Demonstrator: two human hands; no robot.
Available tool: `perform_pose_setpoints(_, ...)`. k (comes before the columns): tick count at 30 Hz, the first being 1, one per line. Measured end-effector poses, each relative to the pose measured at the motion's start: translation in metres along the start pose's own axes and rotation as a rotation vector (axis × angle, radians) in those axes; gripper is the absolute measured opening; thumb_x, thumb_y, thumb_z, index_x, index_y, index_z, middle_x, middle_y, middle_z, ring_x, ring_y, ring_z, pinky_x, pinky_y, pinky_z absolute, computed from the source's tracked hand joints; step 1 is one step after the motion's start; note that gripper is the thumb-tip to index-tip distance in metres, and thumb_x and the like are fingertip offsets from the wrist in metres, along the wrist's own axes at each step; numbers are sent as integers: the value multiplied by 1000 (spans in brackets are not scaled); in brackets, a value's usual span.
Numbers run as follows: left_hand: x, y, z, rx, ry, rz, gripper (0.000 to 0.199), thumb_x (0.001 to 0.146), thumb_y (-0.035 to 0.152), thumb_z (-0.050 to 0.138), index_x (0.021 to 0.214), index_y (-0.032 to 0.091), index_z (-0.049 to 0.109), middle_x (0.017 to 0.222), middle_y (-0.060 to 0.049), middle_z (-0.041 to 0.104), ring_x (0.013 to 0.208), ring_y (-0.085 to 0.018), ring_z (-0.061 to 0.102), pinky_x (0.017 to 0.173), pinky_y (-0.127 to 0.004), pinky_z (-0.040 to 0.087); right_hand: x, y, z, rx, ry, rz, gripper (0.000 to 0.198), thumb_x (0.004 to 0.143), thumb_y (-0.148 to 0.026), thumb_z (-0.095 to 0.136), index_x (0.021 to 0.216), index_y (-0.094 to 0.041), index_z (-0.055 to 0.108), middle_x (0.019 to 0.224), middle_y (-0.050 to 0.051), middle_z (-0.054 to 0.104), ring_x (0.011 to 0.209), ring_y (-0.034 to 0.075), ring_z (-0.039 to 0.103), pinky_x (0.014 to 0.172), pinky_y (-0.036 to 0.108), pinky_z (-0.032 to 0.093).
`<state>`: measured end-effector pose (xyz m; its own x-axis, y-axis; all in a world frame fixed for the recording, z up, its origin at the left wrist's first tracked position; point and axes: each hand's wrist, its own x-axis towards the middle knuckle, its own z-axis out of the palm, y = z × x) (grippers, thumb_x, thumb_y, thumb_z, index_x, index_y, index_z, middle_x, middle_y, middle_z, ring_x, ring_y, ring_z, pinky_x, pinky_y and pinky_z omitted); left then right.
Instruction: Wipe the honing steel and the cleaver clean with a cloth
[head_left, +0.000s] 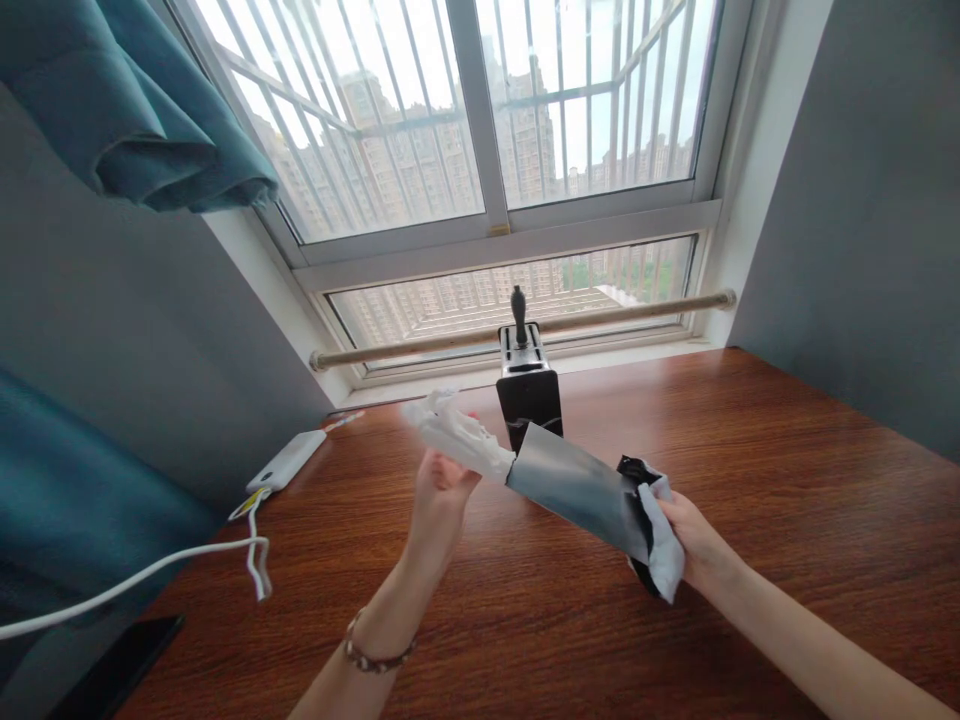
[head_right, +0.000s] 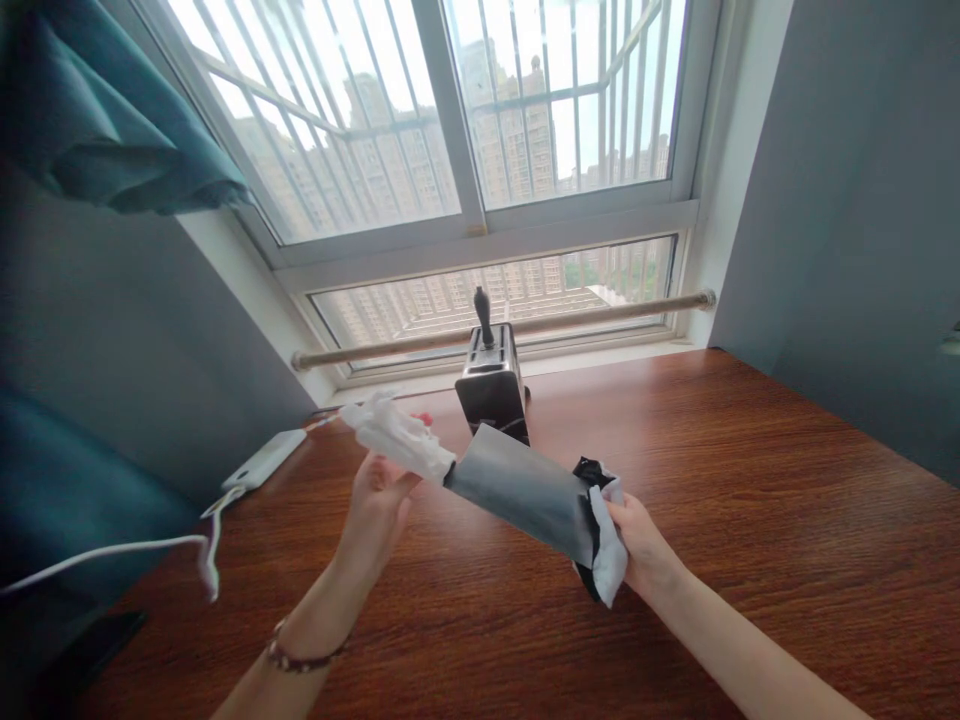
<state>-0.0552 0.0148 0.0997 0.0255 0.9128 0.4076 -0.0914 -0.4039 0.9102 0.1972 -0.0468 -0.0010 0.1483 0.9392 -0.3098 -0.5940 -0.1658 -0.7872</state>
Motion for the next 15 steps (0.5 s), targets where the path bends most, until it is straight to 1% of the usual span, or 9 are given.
perform_pose_setpoints(1, -2, 3, 1, -174, -68, -107, 48, 63, 17, 62, 110, 19, 51, 119, -12, 57, 113, -28, 53, 99, -47, 39, -1, 1, 1, 7, -6, 15, 16, 59, -22, 73, 68, -15, 62, 56, 1, 64, 45, 14, 56, 45, 25, 45)
perform_pose_setpoints(2, -4, 7, 1, -319, -103, -185, 43, 61, 14, 60, 103, 19, 55, 112, -9, 60, 109, -26, 55, 98, -44, 39, -3, 2, 3, 15, -11, 29, 17, 58, -23, 74, 68, -15, 62, 55, 1, 64, 45, 14, 56, 45, 24, 45)
perform_pose_setpoints(4, -7, 13, 1, -539, -109, -274, 37, 58, 11, 56, 95, 19, 58, 95, -4, 62, 99, -20, 59, 97, -39, 41, -6, 4, 6, 29, -26, 55, 19, 57, -24, 76, 68, -15, 62, 56, 0, 65, 46, 13, 56, 46, 23, 46)
perform_pose_setpoints(6, -7, 17, 1, -677, -99, -343, 26, 64, 17, 57, 90, 19, 57, 78, 0, 55, 81, -12, 58, 90, -35, 46, -8, 6, 9, 44, -44, 73, 22, 55, -24, 78, 68, -15, 63, 55, 0, 65, 46, 12, 56, 46, 22, 45)
perform_pose_setpoints(8, -6, 20, 1, -748, -101, -387, 14, 71, 28, 59, 80, 18, 53, 65, 4, 41, 62, -7, 48, 79, -30, 49, -10, 8, 11, 57, -60, 89, 24, 54, -26, 79, 66, -14, 63, 54, 0, 64, 44, 11, 55, 44, 21, 44)
perform_pose_setpoints(9, -5, 20, 2, -764, -101, -395, 17, 73, 32, 59, 72, 18, 48, 61, 6, 34, 57, -6, 42, 73, -28, 49, -11, 9, 12, 59, -65, 92, 24, 54, -26, 80, 66, -14, 63, 53, 0, 64, 44, 10, 54, 44, 20, 44)
perform_pose_setpoints(11, -5, 23, 2, -775, -103, -398, 35, 75, 35, 60, 60, 18, 33, 58, 7, 22, 52, -5, 32, 66, -26, 47, -12, 10, 14, 51, -69, 92, 25, 53, -27, 80, 66, -14, 63, 54, 0, 64, 44, 11, 55, 45, 21, 45)
perform_pose_setpoints(13, -6, 28, 1, -763, -94, -387, 46, 76, 36, 61, 58, 18, 22, 57, 7, 16, 51, -5, 26, 63, -25, 46, -14, 12, 16, 27, -75, 82, 25, 54, -26, 81, 68, -13, 64, 56, 2, 66, 46, 12, 57, 46, 21, 46)
perform_pose_setpoints(15, -9, 36, -1, -720, -85, -355, 48, 76, 37, 61, 59, 19, 20, 57, 7, 15, 51, -5, 24, 62, -24, 46, -15, 13, 18, 6, -79, 67, 25, 56, -26, 80, 69, -13, 63, 58, 3, 67, 48, 12, 58, 47, 21, 46)
